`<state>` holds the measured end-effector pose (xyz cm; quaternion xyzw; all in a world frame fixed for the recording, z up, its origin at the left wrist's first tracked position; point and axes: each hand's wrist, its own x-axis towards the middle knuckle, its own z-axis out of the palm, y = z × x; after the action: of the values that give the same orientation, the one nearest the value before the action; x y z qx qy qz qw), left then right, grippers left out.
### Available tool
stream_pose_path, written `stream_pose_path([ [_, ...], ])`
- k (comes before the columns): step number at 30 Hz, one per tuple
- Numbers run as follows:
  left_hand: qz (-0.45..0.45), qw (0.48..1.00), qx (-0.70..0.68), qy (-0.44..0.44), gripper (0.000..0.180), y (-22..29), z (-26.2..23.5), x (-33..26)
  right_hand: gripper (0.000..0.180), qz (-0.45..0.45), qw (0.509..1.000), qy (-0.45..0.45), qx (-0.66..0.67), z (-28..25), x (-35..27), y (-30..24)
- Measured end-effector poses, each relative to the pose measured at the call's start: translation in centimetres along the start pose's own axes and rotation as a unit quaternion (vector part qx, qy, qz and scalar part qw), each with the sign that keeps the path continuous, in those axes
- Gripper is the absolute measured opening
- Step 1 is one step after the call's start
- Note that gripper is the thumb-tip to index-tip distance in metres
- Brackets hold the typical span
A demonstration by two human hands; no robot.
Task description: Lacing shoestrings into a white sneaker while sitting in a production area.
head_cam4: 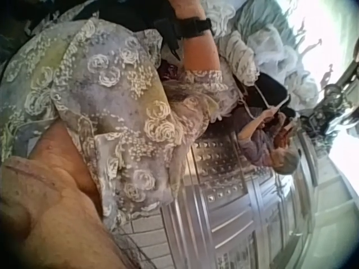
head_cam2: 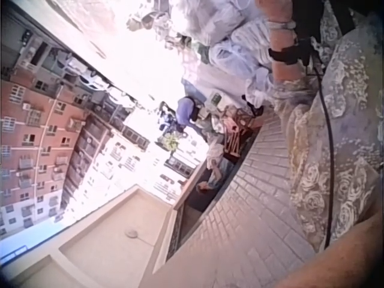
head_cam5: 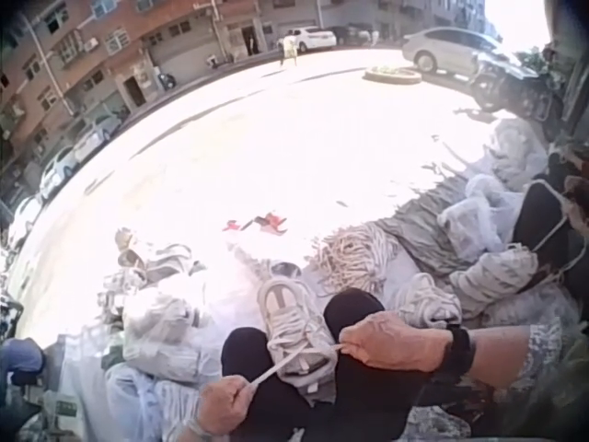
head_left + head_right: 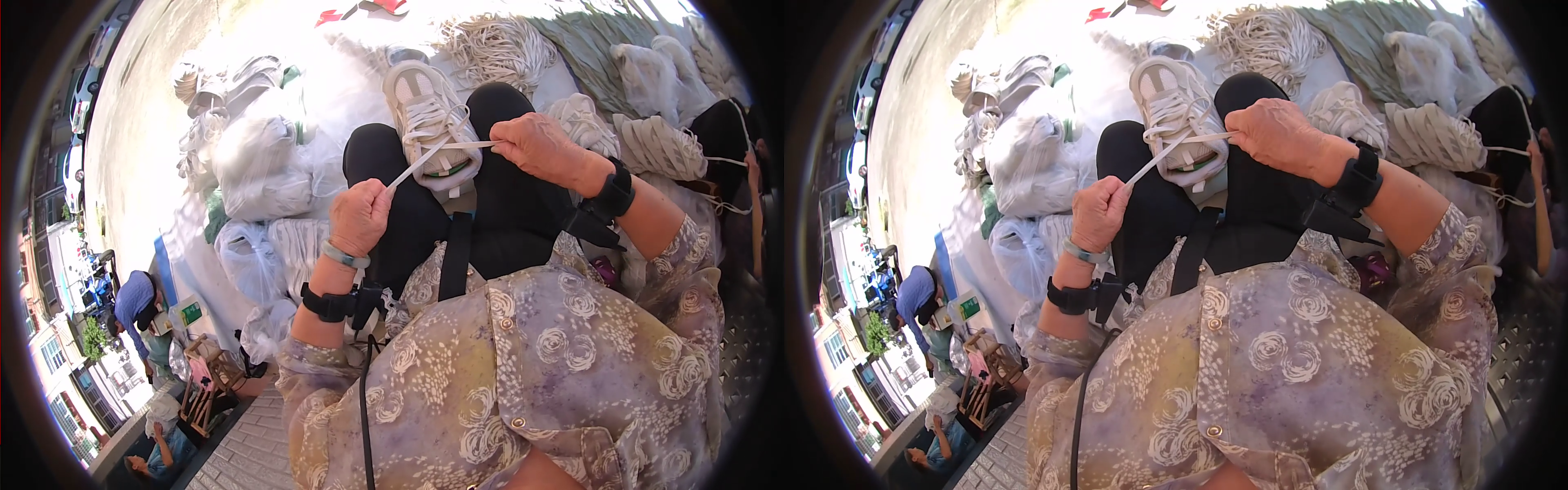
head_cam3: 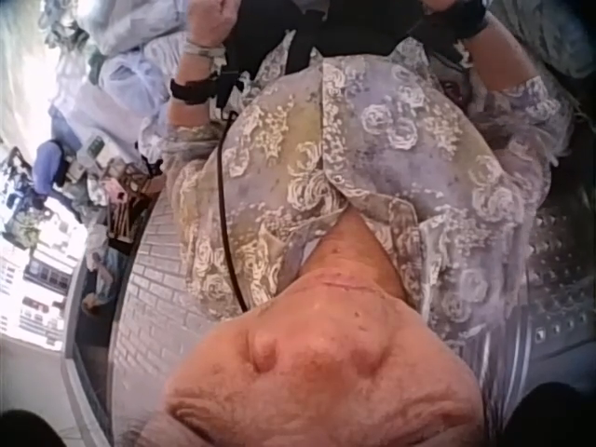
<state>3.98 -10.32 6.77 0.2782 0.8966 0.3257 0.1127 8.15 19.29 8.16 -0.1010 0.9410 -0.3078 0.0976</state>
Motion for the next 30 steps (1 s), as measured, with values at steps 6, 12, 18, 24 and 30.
stream_pose_path([
  [6,-0.081,0.996,-0.023,-0.024,0.014,-0.7,-1.6,0.1,0.016,-0.061,0.997,0.035,-0.042,-3.3,-1.0,3.5],
  [12,0.056,0.994,0.073,0.051,0.009,-2.3,-2.8,-1.6,0.025,-0.129,0.981,0.091,-0.111,-5.4,-3.5,5.8],
  [18,0.107,0.979,0.164,0.052,0.008,-3.9,-3.8,-3.5,0.019,-0.163,0.969,0.079,-0.169,-5.9,-4.9,7.2],
  [24,0.098,0.977,0.189,0.032,0.006,-5.3,-4.4,-5.1,0.011,-0.142,0.967,0.059,-0.206,-7.5,-6.2,9.0],
  [30,0.015,0.968,0.243,0.052,0.012,-8.5,-6.4,-4.7,0.012,-0.100,0.953,0.140,-0.250,-8.6,-4.6,12.5],
])
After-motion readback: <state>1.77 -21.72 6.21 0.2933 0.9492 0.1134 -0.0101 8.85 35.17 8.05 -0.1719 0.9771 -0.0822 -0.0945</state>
